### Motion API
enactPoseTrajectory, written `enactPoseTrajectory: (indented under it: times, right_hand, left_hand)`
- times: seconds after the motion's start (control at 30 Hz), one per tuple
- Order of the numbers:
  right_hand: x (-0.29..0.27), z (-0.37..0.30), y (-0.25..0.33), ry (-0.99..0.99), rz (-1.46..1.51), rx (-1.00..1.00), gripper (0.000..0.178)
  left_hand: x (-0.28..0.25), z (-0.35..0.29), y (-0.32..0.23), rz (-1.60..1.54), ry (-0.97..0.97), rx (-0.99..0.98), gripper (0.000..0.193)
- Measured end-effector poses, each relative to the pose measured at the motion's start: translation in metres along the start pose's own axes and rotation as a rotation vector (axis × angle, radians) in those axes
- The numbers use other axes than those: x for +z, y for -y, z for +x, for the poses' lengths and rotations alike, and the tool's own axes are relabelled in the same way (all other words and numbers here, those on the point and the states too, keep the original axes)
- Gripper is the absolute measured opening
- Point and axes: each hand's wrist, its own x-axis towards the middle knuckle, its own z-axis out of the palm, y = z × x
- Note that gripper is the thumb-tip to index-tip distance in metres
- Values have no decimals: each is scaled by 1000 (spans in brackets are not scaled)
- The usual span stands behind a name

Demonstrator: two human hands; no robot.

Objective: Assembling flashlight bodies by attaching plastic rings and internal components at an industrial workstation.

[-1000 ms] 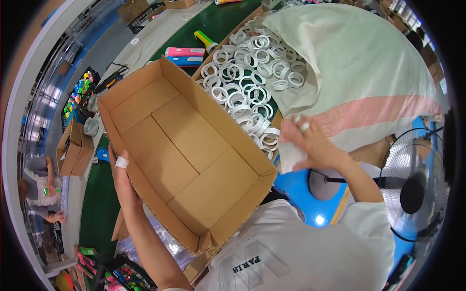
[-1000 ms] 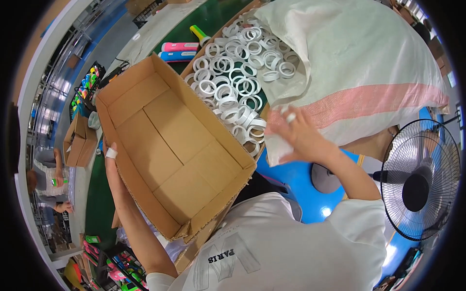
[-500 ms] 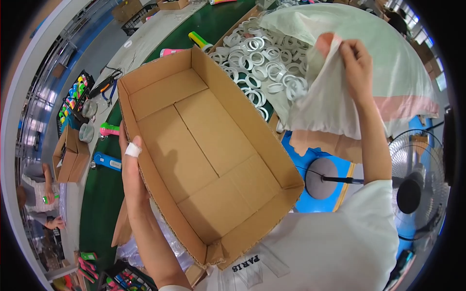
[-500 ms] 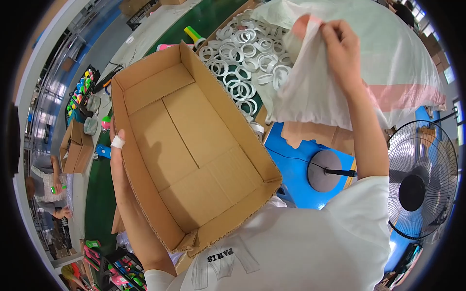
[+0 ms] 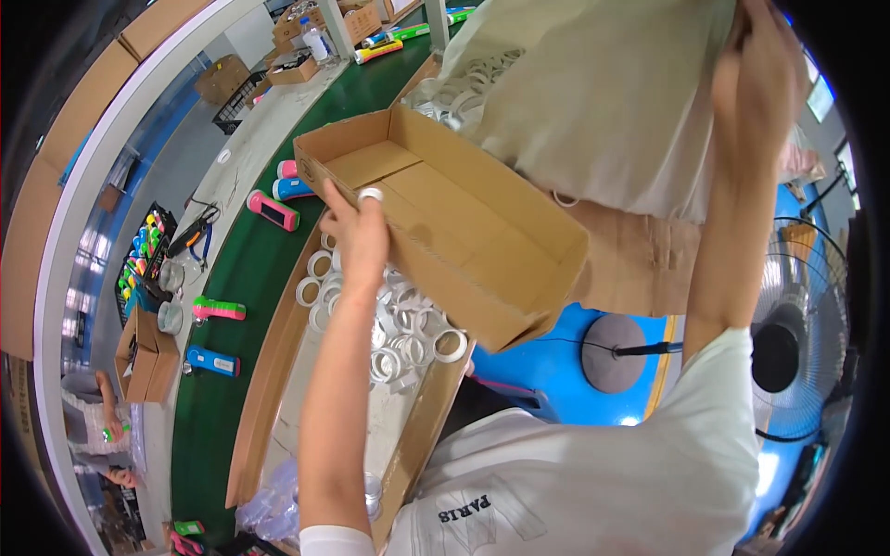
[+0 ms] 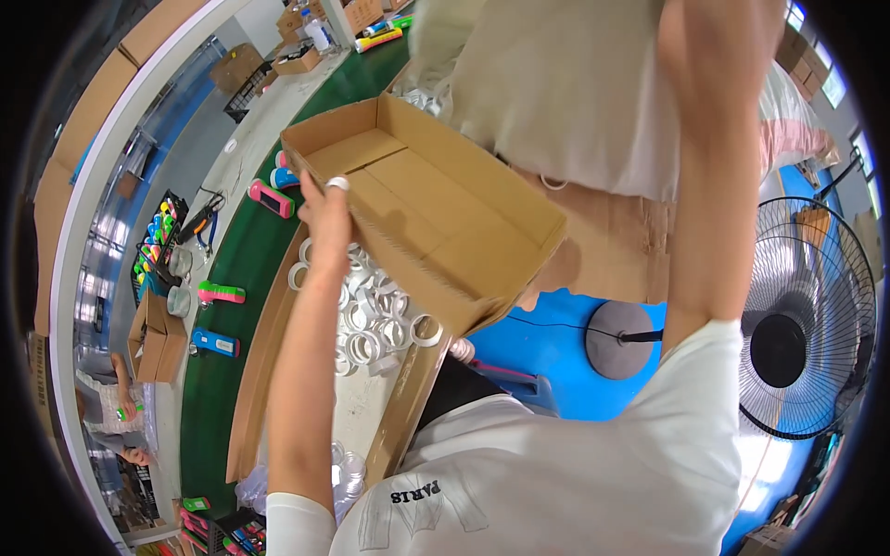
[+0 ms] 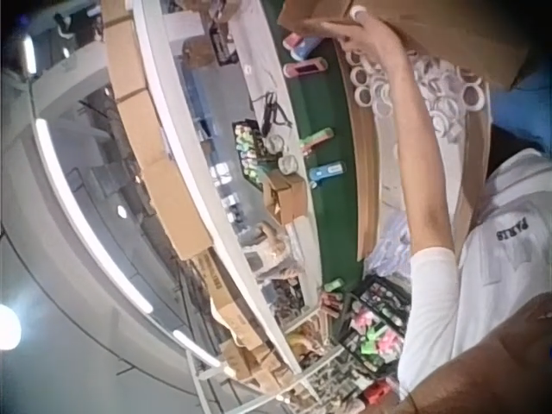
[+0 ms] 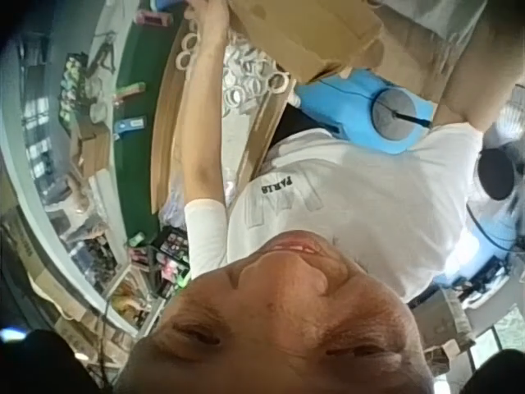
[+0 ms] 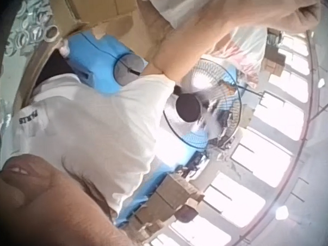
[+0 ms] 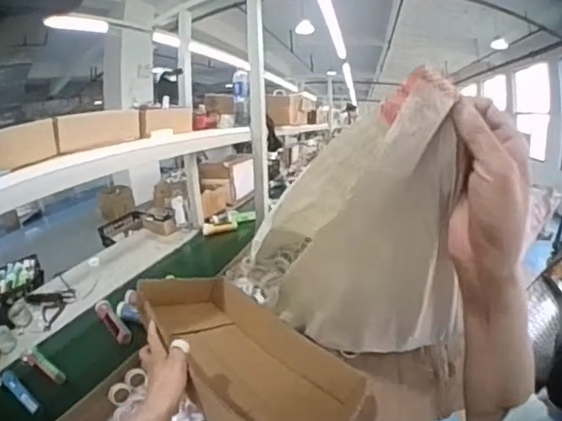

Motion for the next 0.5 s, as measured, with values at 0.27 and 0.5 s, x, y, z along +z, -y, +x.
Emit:
enactPoseTrajectory:
  times: [0.27,0.5]
  right_hand:
    - [-13,-146,60,1439,445,-11,16]
    - [127,-132,49,1536,152,-30,26]
  left_hand:
    - [33,-42,11,-260,-19,-90,86]
    - [25,-52,60,-447,24,-84,88]
